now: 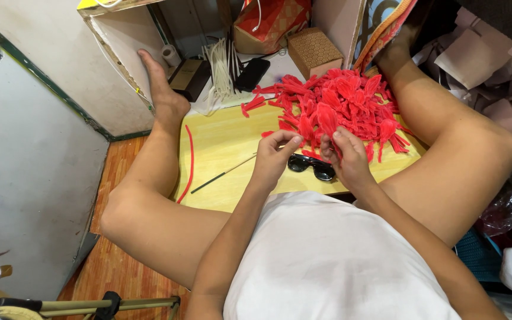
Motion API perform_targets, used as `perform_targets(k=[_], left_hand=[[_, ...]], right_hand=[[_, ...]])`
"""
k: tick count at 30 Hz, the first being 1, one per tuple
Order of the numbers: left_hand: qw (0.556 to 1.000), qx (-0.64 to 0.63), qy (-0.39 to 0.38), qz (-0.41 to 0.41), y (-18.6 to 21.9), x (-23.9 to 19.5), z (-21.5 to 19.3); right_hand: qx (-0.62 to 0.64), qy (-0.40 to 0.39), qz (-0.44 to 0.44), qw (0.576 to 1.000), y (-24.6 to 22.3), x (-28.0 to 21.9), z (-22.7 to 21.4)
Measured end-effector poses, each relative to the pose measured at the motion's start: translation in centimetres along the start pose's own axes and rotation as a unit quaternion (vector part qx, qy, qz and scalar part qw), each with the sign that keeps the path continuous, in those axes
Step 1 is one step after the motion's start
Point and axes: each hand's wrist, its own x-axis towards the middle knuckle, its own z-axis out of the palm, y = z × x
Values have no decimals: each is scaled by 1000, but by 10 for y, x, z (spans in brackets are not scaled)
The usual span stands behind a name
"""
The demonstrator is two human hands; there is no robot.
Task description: The person sits on the floor and separates a pile of red, stringy craft material by hand. They pick up small bundles, pull them apart, and place the separated pieces back onto the pile. The task involves repetitive hand manipulation of the material without using any tools.
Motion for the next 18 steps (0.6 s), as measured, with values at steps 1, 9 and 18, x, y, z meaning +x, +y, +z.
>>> perform_targets(k=[1, 9, 18], left_hand=[[1000, 0, -1, 1, 6, -1, 3], [992, -116, -30, -31, 19, -6, 14], [948, -251, -5, -195, -4, 0, 2]], right_hand=[[0, 0, -1, 1000, 2, 0, 0], [-246, -178, -109, 947, -11, -9, 12], [-311, -195, -141, 920, -17, 1, 17]])
